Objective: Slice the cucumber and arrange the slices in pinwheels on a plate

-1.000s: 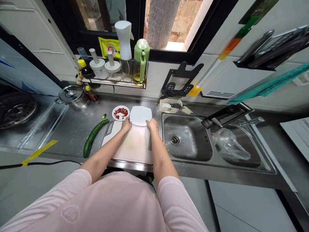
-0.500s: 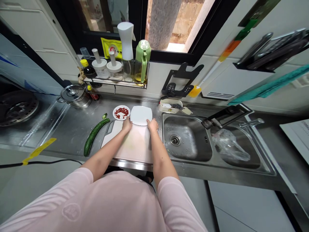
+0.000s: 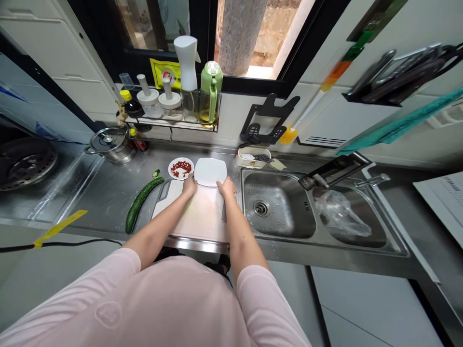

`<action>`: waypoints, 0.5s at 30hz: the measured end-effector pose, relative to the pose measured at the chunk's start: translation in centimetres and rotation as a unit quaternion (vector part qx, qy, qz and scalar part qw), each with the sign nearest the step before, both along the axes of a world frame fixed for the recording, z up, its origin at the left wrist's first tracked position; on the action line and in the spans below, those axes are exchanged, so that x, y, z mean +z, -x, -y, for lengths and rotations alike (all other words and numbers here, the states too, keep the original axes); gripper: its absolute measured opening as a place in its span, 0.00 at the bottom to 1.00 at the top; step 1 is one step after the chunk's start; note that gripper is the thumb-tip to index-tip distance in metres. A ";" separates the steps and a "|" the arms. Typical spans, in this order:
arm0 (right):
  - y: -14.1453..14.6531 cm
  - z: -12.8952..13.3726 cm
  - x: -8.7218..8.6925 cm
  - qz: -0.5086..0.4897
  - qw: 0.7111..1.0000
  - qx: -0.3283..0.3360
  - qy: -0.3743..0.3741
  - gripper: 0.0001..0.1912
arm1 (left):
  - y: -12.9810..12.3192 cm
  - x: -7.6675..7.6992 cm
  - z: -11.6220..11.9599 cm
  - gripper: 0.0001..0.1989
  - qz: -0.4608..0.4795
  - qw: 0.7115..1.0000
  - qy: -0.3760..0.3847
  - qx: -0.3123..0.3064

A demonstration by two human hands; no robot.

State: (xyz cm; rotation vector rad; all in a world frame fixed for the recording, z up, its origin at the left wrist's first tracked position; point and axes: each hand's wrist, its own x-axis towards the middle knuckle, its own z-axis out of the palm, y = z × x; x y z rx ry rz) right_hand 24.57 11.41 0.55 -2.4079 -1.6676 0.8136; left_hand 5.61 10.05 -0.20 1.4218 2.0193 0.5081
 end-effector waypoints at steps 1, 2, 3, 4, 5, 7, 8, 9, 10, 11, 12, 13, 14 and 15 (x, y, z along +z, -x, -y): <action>0.1 0.0 0.0 0.001 1.000 -0.004 0.002 0.28 | 0.0 0.1 0.0 0.24 0.000 1.000 0.001 0.001; 0.1 0.0 0.1 0.002 1.000 -0.007 0.004 0.28 | 0.0 0.2 0.0 0.24 -0.002 1.000 0.002 0.003; 0.2 0.0 0.2 0.003 1.000 -0.010 0.006 0.27 | -0.1 0.2 0.0 0.24 -0.003 1.000 0.002 0.004; 0.2 -0.1 0.2 0.002 1.000 -0.011 0.008 0.27 | -0.1 0.3 0.0 0.23 -0.004 1.000 0.003 0.005; 0.3 -0.1 0.3 0.002 1.000 -0.013 0.009 0.27 | -0.1 0.3 0.0 0.23 -0.005 1.000 0.001 0.004; 0.3 -0.1 0.4 0.000 1.000 -0.014 0.012 0.27 | -0.1 0.4 -0.1 0.23 -0.007 1.000 0.000 0.002; 0.3 0.0 0.5 -0.003 1.000 -0.015 0.011 0.27 | -0.1 0.4 -0.1 0.23 -0.007 1.000 -0.001 0.002; 0.3 0.0 0.6 -0.005 1.000 -0.017 0.009 0.27 | -0.1 0.4 -0.1 0.23 -0.008 1.000 -0.001 0.002; 0.3 0.1 0.6 -0.009 1.000 -0.019 0.005 0.27 | -0.1 0.4 0.0 0.22 -0.008 1.000 -0.003 0.003; 0.3 0.2 0.7 -0.012 1.000 -0.023 -0.002 0.27 | 0.0 0.4 0.0 0.23 -0.007 1.000 -0.007 0.003; 0.3 0.4 0.7 -0.016 0.999 -0.027 -0.012 0.28 | 0.0 0.3 0.2 0.22 -0.004 1.000 -0.014 0.004; 0.3 0.7 0.8 -0.019 0.999 -0.032 -0.024 0.28 | 0.1 0.3 0.4 0.22 0.001 1.000 -0.025 0.003; 0.2 1.0 0.8 -0.021 0.998 -0.037 -0.038 0.28 | 0.1 0.3 0.7 0.22 0.007 0.999 -0.037 0.003; 0.2 1.5 0.9 -0.024 0.998 -0.042 -0.050 0.28 | 0.2 0.3 1.1 0.21 0.014 0.999 -0.051 0.002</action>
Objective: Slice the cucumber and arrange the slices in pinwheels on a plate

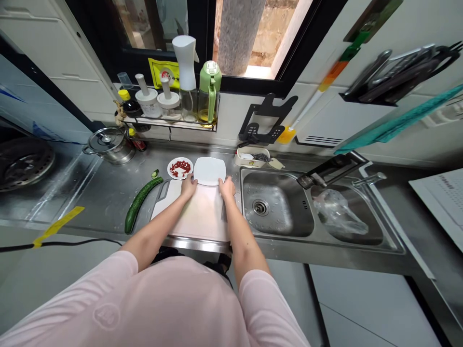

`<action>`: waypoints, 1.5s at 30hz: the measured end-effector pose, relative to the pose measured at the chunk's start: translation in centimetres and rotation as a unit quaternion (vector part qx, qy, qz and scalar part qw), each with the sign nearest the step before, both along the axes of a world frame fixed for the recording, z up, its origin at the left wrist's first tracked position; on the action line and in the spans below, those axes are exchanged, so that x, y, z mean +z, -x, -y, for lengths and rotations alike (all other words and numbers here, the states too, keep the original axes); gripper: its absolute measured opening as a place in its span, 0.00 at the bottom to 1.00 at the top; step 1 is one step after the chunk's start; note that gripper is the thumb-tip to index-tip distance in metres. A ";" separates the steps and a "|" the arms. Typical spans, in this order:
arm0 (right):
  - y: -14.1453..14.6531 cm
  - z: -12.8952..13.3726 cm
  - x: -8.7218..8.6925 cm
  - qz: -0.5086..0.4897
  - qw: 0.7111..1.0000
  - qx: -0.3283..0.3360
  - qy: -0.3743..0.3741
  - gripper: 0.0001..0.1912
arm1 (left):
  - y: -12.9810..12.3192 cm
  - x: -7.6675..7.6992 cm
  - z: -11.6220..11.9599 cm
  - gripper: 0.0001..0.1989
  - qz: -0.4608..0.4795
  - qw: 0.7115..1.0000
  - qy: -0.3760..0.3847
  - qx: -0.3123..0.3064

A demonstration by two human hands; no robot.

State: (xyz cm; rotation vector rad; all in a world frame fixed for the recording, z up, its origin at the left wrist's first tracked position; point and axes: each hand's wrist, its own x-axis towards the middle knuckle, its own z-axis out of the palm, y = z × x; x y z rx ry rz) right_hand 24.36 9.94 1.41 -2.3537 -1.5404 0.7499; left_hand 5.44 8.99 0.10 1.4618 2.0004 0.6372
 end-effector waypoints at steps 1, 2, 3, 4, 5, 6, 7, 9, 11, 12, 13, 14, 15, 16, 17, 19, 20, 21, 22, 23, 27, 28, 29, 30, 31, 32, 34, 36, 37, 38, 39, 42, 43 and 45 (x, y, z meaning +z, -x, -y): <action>0.0 0.5 0.1 -0.002 1.000 -0.005 -0.011 0.28 | 0.1 0.0 0.4 0.21 0.006 1.000 -0.014 0.001; -0.1 1.2 0.1 -0.005 1.000 -0.010 -0.019 0.27 | 0.1 0.1 0.9 0.20 0.011 1.000 -0.027 0.005; -0.1 1.9 0.2 -0.008 1.000 -0.014 -0.022 0.27 | 0.2 0.2 1.4 0.19 0.014 0.999 -0.039 0.012; -0.2 2.7 0.3 -0.009 0.999 -0.017 -0.027 0.26 | 0.3 0.3 1.9 0.18 0.015 0.998 -0.050 0.020; -0.3 3.5 0.3 -0.012 0.999 -0.015 -0.033 0.25 | 0.4 0.5 2.3 0.18 0.013 0.998 -0.059 0.029; -0.5 4.3 0.4 -0.015 0.999 -0.009 -0.038 0.24 | 0.5 0.7 2.6 0.18 0.011 0.997 -0.067 0.038; -0.7 5.1 0.6 -0.016 0.999 -0.003 -0.046 0.24 | 0.7 1.0 2.9 0.17 0.008 0.996 -0.074 0.046; -1.3 6.7 0.8 -0.015 0.999 0.002 -0.045 0.24 | 1.3 1.5 3.0 0.18 -0.002 0.994 -0.084 0.064; -2.2 8.1 1.0 -0.008 0.999 0.006 -0.043 0.23 | 2.3 2.1 2.9 0.18 -0.016 0.992 -0.095 0.087; -2.7 8.8 1.0 -0.002 0.999 0.005 -0.041 0.22 | 3.0 2.3 2.8 0.19 -0.024 0.989 -0.103 0.102; -3.2 9.4 1.0 0.003 0.999 0.008 -0.041 0.21 | 3.7 2.6 2.7 0.19 -0.030 0.986 -0.118 0.117; -3.7 10.0 0.9 0.012 0.999 0.008 -0.039 0.21 | 4.5 2.7 2.7 0.19 -0.039 0.981 -0.136 0.131; -4.2 10.6 0.7 0.023 0.999 0.008 -0.037 0.20 | 5.3 2.9 2.7 0.19 -0.053 0.977 -0.148 0.143; -4.7 11.3 0.5 0.034 0.999 0.010 -0.035 0.19 | 6.1 3.1 2.8 0.19 -0.073 0.973 -0.154 0.158; -5.1 11.9 0.3 0.047 0.998 0.013 -0.037 0.18 | 6.8 3.2 3.1 0.18 -0.098 0.968 -0.152 0.176; -5.9 13.1 -0.2 0.070 0.996 0.024 -0.041 0.17 | 8.3 3.4 3.8 0.18 -0.147 0.963 -0.130 0.187; -6.3 13.6 -0.4 0.078 0.996 0.030 -0.038 0.17 | 8.9 3.5 4.2 0.19 -0.168 0.961 -0.116 0.185; -6.5 14.1 -0.5 0.081 0.996 0.034 -0.031 0.17 | 9.5 3.6 4.6 0.19 -0.188 0.961 -0.100 0.177; -6.7 14.6 -0.7 0.082 0.996 0.036 -0.021 0.18 | 10.1 3.6 4.9 0.19 -0.205 0.960 -0.086 0.168; -6.9 15.0 -0.7 0.081 0.996 0.038 -0.011 0.19 | 10.7 3.6 5.3 0.19 -0.220 0.959 -0.076 0.161; -6.8 16.0 -0.7 0.069 0.996 0.050 0.023 0.22 | 13.0 3.4 6.0 0.21 -0.268 0.950 -0.035 0.158; -6.7 16.1 -0.6 0.067 0.996 0.054 0.030 0.22 | 13.5 3.3 6.1 0.22 -0.275 0.949 -0.020 0.156; -6.5 16.2 -0.6 0.064 0.996 0.058 0.035 0.23 | 14.0 3.1 6.1 0.24 -0.279 0.948 -0.005 0.153; -6.4 16.2 -0.7 0.063 0.995 0.060 0.040 0.23 | 14.4 3.0 6.2 0.25 -0.280 0.948 0.006 0.150; -6.3 16.3 -0.7 0.063 0.995 0.061 0.044 0.23 | 14.9 2.9 6.2 0.25 -0.280 0.948 0.013 0.148; -6.2 16.3 -0.8 0.063 0.995 0.061 0.046 0.24 | 15.3 2.8 6.3 0.26 -0.280 0.949 0.018 0.147; -6.1 16.3 -1.0 0.065 0.995 0.058 0.048 0.24 | 15.9 2.4 6.4 0.26 -0.281 0.949 0.024 0.142; -6.0 16.3 -1.1 0.066 0.995 0.054 0.049 0.25 | 16.4 2.1 6.5 0.25 -0.283 0.949 0.029 0.136; -6.0 16.3 -1.2 0.066 0.995 0.054 0.051 0.25 | 16.6 1.9 6.6 0.25 -0.284 0.949 0.032 0.133; -6.0 16.4 -1.3 0.065 0.995 0.053 0.052 0.25 | 16.8 1.7 6.7 0.25 -0.286 0.949 0.034 0.131; -6.0 16.4 -1.3 0.064 0.995 0.053 0.054 0.25 | 16.9 1.5 6.8 0.24 -0.287 0.948 0.035 0.130; -6.0 16.4 -1.4 0.064 0.995 0.054 0.057 0.26 | 17.2 1.1 7.0 0.23 -0.290 0.948 0.035 0.128; -5.9 16.4 -1.4 0.064 0.995 0.053 0.057 0.26 | 17.2 1.0 7.0 0.23 -0.289 0.949 0.032 0.124; -5.9 16.4 -1.3 0.064 0.995 0.048 0.059 0.26 | 17.4 1.0 7.1 0.23 -0.286 0.951 0.027 0.116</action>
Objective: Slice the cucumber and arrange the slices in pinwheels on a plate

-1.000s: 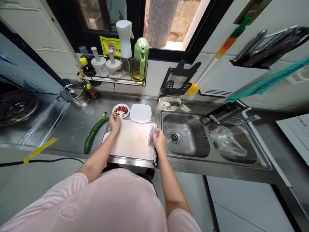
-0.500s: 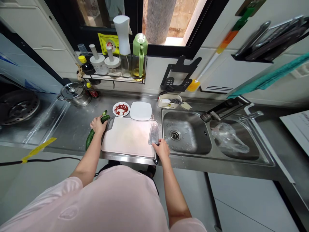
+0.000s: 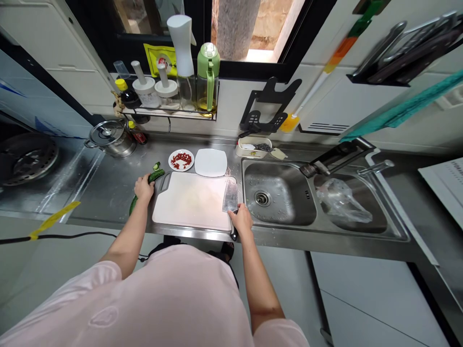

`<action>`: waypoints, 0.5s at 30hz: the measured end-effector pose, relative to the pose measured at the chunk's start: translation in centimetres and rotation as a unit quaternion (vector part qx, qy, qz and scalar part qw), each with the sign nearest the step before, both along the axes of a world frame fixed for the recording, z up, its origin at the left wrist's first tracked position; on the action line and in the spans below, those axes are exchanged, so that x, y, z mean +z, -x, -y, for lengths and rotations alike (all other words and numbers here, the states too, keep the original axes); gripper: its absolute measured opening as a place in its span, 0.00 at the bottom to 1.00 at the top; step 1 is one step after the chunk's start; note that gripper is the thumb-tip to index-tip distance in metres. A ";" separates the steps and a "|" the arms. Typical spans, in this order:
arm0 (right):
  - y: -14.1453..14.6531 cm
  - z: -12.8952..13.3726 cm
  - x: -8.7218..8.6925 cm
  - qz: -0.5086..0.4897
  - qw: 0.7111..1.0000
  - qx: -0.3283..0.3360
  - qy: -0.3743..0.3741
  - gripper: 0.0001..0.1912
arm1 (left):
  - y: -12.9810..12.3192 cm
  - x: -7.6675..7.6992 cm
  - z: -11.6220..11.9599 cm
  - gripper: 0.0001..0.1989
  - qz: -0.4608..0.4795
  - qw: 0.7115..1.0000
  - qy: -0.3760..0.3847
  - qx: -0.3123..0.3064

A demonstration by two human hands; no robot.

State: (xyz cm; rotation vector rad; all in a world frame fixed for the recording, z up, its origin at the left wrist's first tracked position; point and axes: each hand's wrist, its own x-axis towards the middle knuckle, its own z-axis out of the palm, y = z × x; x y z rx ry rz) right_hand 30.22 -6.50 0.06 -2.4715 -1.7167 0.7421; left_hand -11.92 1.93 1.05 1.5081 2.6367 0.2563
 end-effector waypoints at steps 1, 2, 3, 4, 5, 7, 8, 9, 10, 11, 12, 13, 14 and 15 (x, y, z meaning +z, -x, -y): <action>0.1 0.0 0.1 0.000 1.000 -0.003 0.002 0.27 | 0.1 0.1 0.0 0.22 0.002 1.000 -0.002 -0.004; 0.1 0.0 0.2 0.001 1.000 -0.005 0.004 0.27 | 0.1 0.2 0.0 0.22 0.004 1.000 -0.004 -0.005; 0.2 0.0 0.3 0.001 1.000 -0.007 0.006 0.27 | 0.2 0.3 0.0 0.22 0.005 1.000 -0.007 -0.006; 0.2 0.0 0.4 0.000 1.000 -0.006 0.007 0.27 | 0.3 0.5 0.1 0.23 0.008 1.000 -0.012 -0.008; 0.3 0.1 0.5 -0.001 1.000 -0.006 0.008 0.27 | 0.4 0.6 0.1 0.23 0.011 1.000 -0.017 -0.011; 0.4 0.1 0.7 -0.001 1.000 -0.006 0.007 0.27 | 0.6 0.9 0.3 0.23 0.021 0.999 -0.030 -0.026; 0.4 0.1 0.8 -0.001 1.000 -0.006 0.005 0.27 | 0.6 1.0 0.4 0.23 0.029 0.998 -0.036 -0.036; 0.5 0.1 0.9 -0.001 1.000 -0.007 0.004 0.27 | 0.6 1.1 0.5 0.23 0.039 0.997 -0.043 -0.048; 0.5 0.1 0.9 -0.001 1.000 -0.008 0.005 0.27 | 0.6 1.1 0.6 0.23 0.049 0.996 -0.049 -0.059; 0.5 0.2 1.0 0.000 1.000 -0.008 0.006 0.27 | 0.5 1.1 0.7 0.23 0.060 0.994 -0.056 -0.070; 0.5 0.2 1.0 0.000 1.000 -0.008 0.006 0.27 | 0.4 1.1 0.8 0.23 0.073 0.992 -0.063 -0.083; 0.6 0.2 1.0 -0.001 1.000 -0.007 0.006 0.27 | 0.2 1.1 0.9 0.23 0.086 0.989 -0.070 -0.096; 0.6 0.2 0.9 -0.002 1.000 -0.005 0.005 0.27 | 0.0 1.1 1.0 0.23 0.099 0.986 -0.078 -0.112; 0.5 0.1 0.9 -0.003 1.000 -0.004 0.003 0.27 | -0.2 1.1 1.1 0.23 0.113 0.982 -0.084 -0.130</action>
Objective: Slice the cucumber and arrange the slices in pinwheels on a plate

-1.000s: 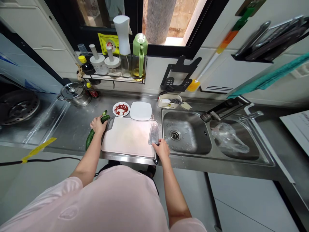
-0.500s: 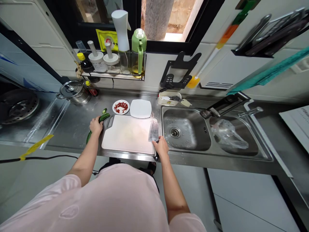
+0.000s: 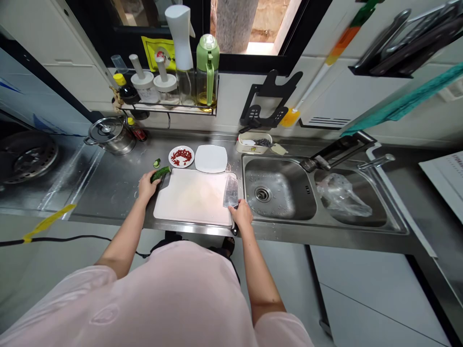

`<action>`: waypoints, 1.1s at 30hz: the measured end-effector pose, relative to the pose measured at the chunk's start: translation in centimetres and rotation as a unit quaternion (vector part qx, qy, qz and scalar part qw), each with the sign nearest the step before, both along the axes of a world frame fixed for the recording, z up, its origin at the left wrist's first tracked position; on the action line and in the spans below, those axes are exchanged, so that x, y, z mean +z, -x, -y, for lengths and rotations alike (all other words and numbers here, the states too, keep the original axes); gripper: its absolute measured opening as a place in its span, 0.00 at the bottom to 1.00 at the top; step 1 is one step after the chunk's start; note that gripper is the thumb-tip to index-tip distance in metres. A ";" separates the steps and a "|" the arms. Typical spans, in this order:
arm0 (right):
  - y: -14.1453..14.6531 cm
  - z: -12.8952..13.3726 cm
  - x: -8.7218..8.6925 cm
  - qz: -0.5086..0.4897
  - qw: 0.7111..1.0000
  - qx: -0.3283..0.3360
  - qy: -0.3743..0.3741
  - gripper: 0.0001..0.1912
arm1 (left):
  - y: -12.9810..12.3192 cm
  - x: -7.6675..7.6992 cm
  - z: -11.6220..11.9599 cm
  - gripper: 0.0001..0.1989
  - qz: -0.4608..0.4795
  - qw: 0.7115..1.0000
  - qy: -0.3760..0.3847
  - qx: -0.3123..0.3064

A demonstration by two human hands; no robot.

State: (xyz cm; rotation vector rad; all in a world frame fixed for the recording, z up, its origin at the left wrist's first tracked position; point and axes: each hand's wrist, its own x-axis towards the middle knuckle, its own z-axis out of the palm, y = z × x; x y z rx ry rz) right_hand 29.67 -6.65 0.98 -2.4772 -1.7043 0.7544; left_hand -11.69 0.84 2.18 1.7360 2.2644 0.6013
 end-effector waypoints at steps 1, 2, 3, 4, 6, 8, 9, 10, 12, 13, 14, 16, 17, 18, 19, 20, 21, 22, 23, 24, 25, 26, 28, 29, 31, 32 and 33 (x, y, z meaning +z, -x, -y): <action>0.0 0.0 0.0 0.000 1.000 0.001 -0.002 0.27 | -0.3 0.0 0.1 0.23 0.013 1.000 -0.006 -0.021; 0.0 0.0 -0.1 0.000 1.000 0.001 -0.004 0.27 | -0.6 0.0 0.3 0.23 0.026 0.999 -0.011 -0.042; 0.0 0.0 -0.1 0.001 1.000 0.001 -0.005 0.27 | -0.9 0.0 0.4 0.23 0.038 0.997 -0.014 -0.062; 0.0 0.0 -0.2 0.002 1.000 0.000 -0.005 0.27 | -1.3 0.0 0.6 0.23 0.050 0.996 -0.014 -0.078; 0.0 0.0 -0.3 0.003 1.000 -0.002 -0.005 0.27 | -2.0 -0.2 0.9 0.23 0.072 0.992 -0.012 -0.103; 0.0 0.0 -0.3 0.003 1.000 -0.004 -0.005 0.27 | -2.8 -0.4 1.3 0.23 0.089 0.989 -0.006 -0.120; 0.1 0.0 -0.4 0.002 1.000 -0.005 -0.005 0.27 | -3.1 -0.5 1.5 0.23 0.096 0.987 -0.005 -0.129; 0.1 0.0 -0.4 0.001 1.000 -0.006 -0.006 0.27 | -3.4 -0.6 1.6 0.23 0.103 0.985 -0.005 -0.139; 0.1 0.0 -0.4 -0.001 1.000 -0.007 -0.009 0.27 | -4.0 -0.8 2.0 0.23 0.110 0.981 -0.005 -0.160; 0.1 0.0 -0.4 -0.002 1.000 -0.007 -0.010 0.27 | -4.2 -1.0 2.1 0.23 0.110 0.979 -0.005 -0.170; 0.1 0.0 -0.4 -0.002 1.000 -0.007 -0.012 0.27 | -4.5 -1.0 2.3 0.23 0.106 0.978 -0.005 -0.180; 0.1 0.0 -0.5 -0.004 1.000 -0.008 -0.012 0.27 | -4.9 -1.2 2.5 0.23 0.094 0.976 -0.005 -0.195; 0.1 0.0 -0.5 -0.005 1.000 -0.009 -0.012 0.27 | -5.1 -1.2 2.6 0.23 0.088 0.976 -0.003 -0.201; 0.1 0.0 -0.5 -0.006 1.000 -0.011 -0.011 0.27 | -5.3 -1.2 2.7 0.23 0.081 0.975 0.001 -0.206; 0.1 -0.1 -0.6 -0.007 1.000 -0.012 -0.009 0.27 | -5.5 -1.2 2.8 0.23 0.076 0.975 0.007 -0.208; 0.1 -0.1 -0.6 -0.009 1.000 -0.013 -0.009 0.27 | -5.7 -1.2 2.9 0.23 0.070 0.976 0.015 -0.207; 0.0 -0.1 -0.7 -0.011 1.000 -0.014 -0.008 0.27 | -6.0 -1.2 3.0 0.23 0.064 0.977 0.024 -0.204; 0.0 -0.1 -0.7 -0.012 1.000 -0.015 -0.009 0.27 | -6.2 -1.2 3.2 0.23 0.058 0.978 0.033 -0.199; 0.0 -0.1 -0.7 -0.013 1.000 -0.015 -0.009 0.27 | -6.4 -1.1 3.3 0.23 0.053 0.979 0.041 -0.194; 0.0 0.0 -0.8 -0.014 1.000 -0.015 -0.011 0.27 | -6.6 -1.1 3.4 0.23 0.048 0.979 0.048 -0.190; -0.1 0.0 -0.8 -0.014 1.000 -0.015 -0.013 0.27 | -6.8 -1.1 3.5 0.23 0.043 0.980 0.053 -0.188; -0.1 0.0 -0.8 -0.014 1.000 -0.014 -0.015 0.26 | -6.9 -1.1 3.6 0.23 0.038 0.980 0.057 -0.188; -0.1 0.1 -0.8 -0.016 1.000 -0.012 -0.020 0.26 | -7.2 -1.0 3.8 0.23 0.023 0.980 0.065 -0.189; 0.0 0.1 -0.8 -0.016 1.000 -0.013 -0.020 0.26 | -7.3 -0.9 3.8 0.23 0.015 0.979 0.069 -0.190; 0.0 0.0 -0.9 -0.017 1.000 -0.017 -0.017 0.25 | -7.6 -0.8 3.9 0.23 -0.004 0.979 0.080 -0.189; -0.1 -0.1 -1.0 -0.018 1.000 -0.019 -0.014 0.25 | -7.7 -0.7 4.0 0.23 -0.013 0.978 0.086 -0.188; -0.1 -0.1 -1.1 -0.020 1.000 -0.020 -0.013 0.25 | -7.8 -0.6 4.1 0.23 -0.021 0.978 0.090 -0.186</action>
